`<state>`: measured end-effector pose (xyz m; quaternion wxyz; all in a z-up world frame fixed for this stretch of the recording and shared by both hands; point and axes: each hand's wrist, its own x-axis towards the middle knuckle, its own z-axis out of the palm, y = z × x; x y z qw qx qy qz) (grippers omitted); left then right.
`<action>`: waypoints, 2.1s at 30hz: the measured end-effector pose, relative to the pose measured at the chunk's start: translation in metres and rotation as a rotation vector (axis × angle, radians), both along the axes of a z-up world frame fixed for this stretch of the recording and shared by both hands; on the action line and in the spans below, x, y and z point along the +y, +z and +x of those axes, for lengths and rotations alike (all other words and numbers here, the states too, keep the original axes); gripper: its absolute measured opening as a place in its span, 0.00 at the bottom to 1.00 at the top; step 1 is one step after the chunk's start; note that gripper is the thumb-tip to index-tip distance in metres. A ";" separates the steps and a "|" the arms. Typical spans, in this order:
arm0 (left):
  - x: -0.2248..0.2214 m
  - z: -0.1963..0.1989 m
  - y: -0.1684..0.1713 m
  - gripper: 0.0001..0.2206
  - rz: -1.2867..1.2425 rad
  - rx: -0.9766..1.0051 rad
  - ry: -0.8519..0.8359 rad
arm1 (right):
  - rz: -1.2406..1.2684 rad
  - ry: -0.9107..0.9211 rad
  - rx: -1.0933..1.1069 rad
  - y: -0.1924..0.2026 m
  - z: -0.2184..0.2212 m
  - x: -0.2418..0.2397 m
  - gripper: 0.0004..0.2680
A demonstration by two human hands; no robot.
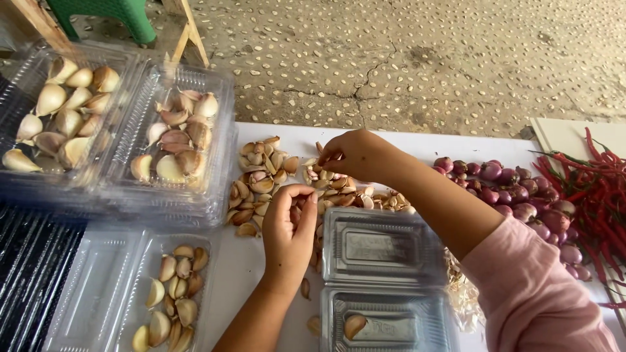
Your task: The person packs garlic cloves into small plastic containers by hand, picking individual cloves from a pile and placing them into the open containers before setting the containers aside.
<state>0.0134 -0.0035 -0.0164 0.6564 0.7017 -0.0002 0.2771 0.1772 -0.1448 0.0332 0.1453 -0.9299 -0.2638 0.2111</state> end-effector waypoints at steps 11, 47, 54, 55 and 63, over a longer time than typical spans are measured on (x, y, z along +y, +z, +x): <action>0.000 -0.001 -0.005 0.16 0.272 -0.083 -0.021 | 0.579 -0.264 0.254 0.036 -0.079 -0.019 0.09; -0.003 -0.010 0.006 0.08 -0.199 -0.105 -0.196 | 0.895 -0.205 -0.065 0.032 -0.121 -0.016 0.06; -0.002 -0.013 0.012 0.07 -0.036 -0.203 -0.116 | 0.931 -0.162 -0.094 0.042 -0.129 -0.015 0.05; -0.002 -0.013 0.013 0.07 -0.037 -0.201 -0.116 | 0.930 -0.164 -0.092 0.044 -0.130 -0.015 0.05; -0.005 -0.013 0.011 0.07 -0.033 -0.221 -0.117 | 0.908 -0.127 -0.201 0.044 -0.133 -0.016 0.05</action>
